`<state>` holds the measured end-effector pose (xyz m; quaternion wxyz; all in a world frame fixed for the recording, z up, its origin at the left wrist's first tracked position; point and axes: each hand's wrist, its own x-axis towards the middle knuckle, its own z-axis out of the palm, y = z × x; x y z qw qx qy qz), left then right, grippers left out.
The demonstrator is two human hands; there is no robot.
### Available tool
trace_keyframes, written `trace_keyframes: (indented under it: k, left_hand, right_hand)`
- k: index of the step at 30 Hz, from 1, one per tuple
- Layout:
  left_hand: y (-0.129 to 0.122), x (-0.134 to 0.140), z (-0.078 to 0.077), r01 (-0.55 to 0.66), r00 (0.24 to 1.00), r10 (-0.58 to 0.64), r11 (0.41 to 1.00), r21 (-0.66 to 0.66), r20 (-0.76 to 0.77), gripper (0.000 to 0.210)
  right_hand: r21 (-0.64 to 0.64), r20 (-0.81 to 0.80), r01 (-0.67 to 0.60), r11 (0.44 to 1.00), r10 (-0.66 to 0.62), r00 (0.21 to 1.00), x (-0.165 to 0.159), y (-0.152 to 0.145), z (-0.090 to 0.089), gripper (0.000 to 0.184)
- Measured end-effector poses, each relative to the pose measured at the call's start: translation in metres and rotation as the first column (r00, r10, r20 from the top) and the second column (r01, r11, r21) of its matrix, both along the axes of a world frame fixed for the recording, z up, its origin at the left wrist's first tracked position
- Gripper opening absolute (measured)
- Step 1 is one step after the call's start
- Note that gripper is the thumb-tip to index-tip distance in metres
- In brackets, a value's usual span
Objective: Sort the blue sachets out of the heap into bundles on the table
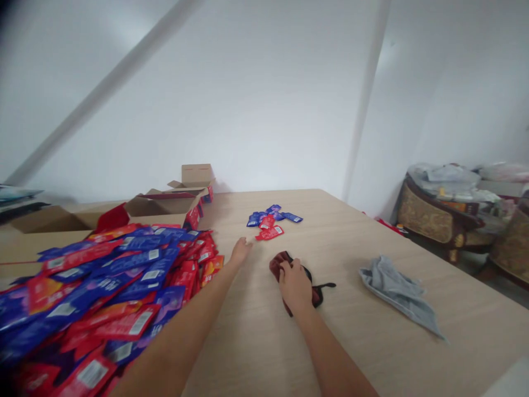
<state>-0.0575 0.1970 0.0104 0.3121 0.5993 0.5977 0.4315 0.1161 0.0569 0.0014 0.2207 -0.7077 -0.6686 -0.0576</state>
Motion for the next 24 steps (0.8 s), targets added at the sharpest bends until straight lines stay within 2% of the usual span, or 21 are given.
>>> trace_keyframes:
  k: [3,6,9,12,17,19,22,24]
  left_hand:
    - [0.016,0.019,-0.007,0.054,0.986,-0.045,0.997,0.057,-0.162,0.039]
    - [0.03,0.032,-0.008,0.118,0.956,-0.093,0.99,0.072,-0.279,0.044]
    - [0.038,0.037,-0.005,0.15,0.927,-0.119,0.987,0.063,-0.356,0.034]
    - [0.032,0.039,-0.003,0.169,0.907,-0.126,0.983,0.073,-0.402,0.024]
    - [-0.012,0.042,-0.007,0.151,0.908,-0.094,0.983,0.109,-0.408,0.019]
    - [-0.036,0.044,-0.013,0.087,0.958,-0.065,0.994,0.067,-0.279,0.019]
    - [-0.071,0.044,-0.022,0.015,0.997,-0.02,0.997,-0.076,-0.069,0.026]
    - [-0.093,0.038,-0.027,0.022,0.999,-0.026,0.987,-0.16,-0.024,0.028]
  right_hand:
    - [0.017,-0.015,-0.006,1.0,0.006,1.0,-0.001,0.002,0.001,0.024]
    - [0.025,-0.032,-0.009,1.0,0.01,0.999,-0.001,0.003,0.001,0.025]
    - [0.022,-0.045,-0.012,1.0,0.013,0.999,-0.001,0.004,0.002,0.026]
    - [0.002,-0.051,-0.003,1.0,0.003,0.999,-0.002,0.003,0.004,0.026]
    - [0.008,-0.12,-0.016,1.0,0.016,0.993,0.0,0.002,0.001,0.027]
    - [0.044,-0.219,-0.014,0.999,0.023,0.975,0.005,0.003,0.0,0.029]
    - [0.188,-0.409,0.013,0.982,0.066,0.91,0.012,0.003,0.0,0.034]
    - [0.293,-0.485,0.016,0.956,0.135,0.864,0.012,-0.002,0.004,0.036]
